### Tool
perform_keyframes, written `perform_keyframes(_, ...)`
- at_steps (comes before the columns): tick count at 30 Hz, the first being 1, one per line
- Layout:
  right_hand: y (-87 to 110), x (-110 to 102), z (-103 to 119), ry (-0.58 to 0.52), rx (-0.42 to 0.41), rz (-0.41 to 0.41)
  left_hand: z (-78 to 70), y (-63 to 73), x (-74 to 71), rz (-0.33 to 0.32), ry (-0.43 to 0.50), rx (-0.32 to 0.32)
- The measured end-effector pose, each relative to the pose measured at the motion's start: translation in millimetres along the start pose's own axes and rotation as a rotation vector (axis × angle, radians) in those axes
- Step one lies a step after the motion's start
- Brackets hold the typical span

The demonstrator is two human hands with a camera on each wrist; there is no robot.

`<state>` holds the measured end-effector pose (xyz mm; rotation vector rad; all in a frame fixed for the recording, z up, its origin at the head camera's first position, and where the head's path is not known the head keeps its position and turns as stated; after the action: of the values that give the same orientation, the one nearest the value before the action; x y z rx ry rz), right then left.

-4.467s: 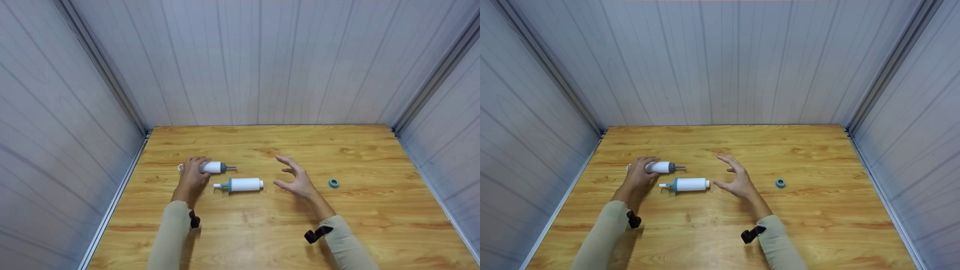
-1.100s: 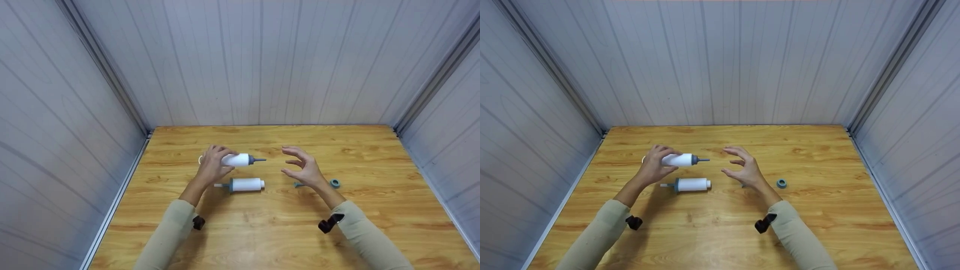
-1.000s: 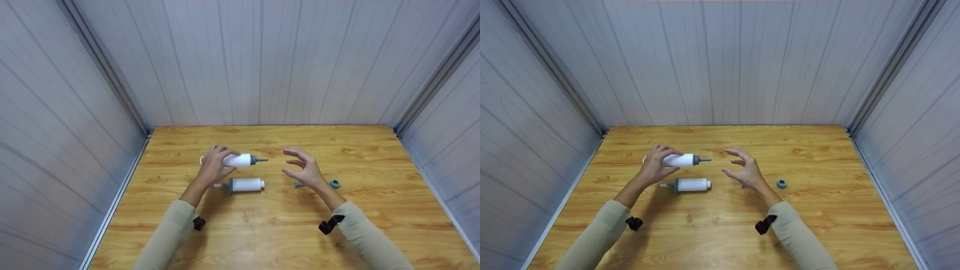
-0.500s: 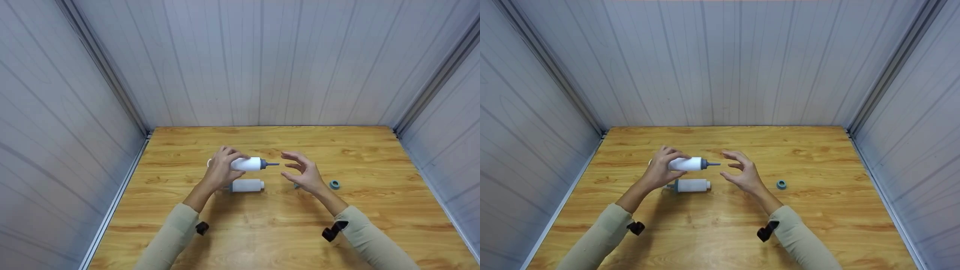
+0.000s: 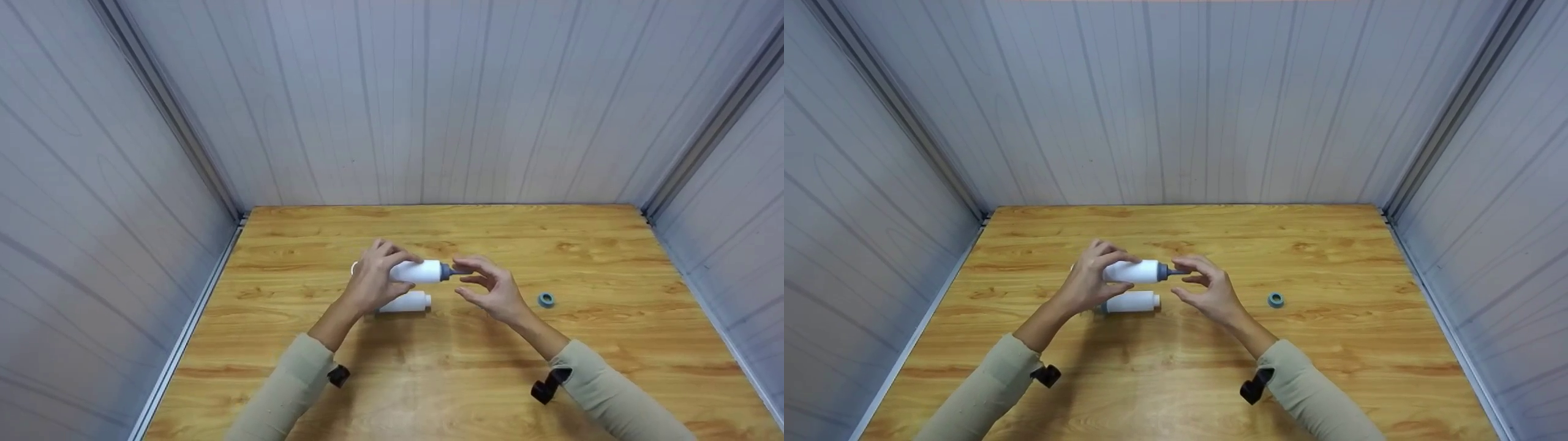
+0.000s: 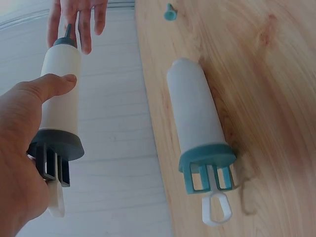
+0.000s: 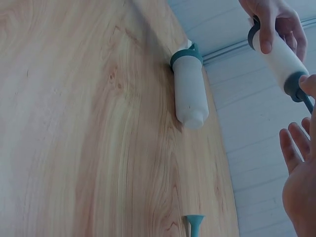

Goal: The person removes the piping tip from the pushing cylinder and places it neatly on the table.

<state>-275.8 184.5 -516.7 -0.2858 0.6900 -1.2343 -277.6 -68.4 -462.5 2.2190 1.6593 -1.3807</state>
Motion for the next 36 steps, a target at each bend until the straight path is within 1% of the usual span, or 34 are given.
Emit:
perform_keyframes(5,0.7,0.5,3.5,0.004,0.018,-0.005,-8.8,-0.4,2.3,-0.013,0.01,0.048)
perform_keyframes(12,1.4,0.1,7.0,0.041,0.044,-0.031,-13.9,-1.3,7.1,0.005,-0.006,0.055)
perform_keyframes(16,2.5,0.2,6.9,0.043,0.063,-0.065,-14.1,-0.5,9.8,0.004,-0.021,0.077)
perform_keyframes(19,2.9,-0.1,7.1,0.035,0.066,-0.086,-15.1,-1.2,10.1,0.005,-0.02,0.079)
perform_keyframes(22,3.2,-0.8,7.3,0.021,0.06,-0.092,-15.9,-2.4,9.9,0.022,-0.007,0.064)
perform_keyframes(25,4.1,-0.8,7.1,0.007,0.06,-0.085,-16.7,-2.1,9.6,0.038,0.01,0.064)
perform_keyframes(31,6.9,-1.0,9.4,0.014,0.055,-0.06,-14.2,4.4,9.2,0.084,0.053,0.086)
perform_keyframes(36,8.5,-3.4,10.8,0.002,0.042,-0.061,-8.9,9.7,5.3,0.116,0.084,0.104)
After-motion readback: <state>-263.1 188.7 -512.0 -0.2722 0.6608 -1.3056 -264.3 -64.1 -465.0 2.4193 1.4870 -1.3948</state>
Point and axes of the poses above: each hand's wrist, its own y-axis away from the middle knuckle, its own x-axis out of the palm, z = x × y, the point moved 5 cm from there along -y, towards the middle knuckle, and after that the axes turned 13 degrees about y, right-handed, at the moved point
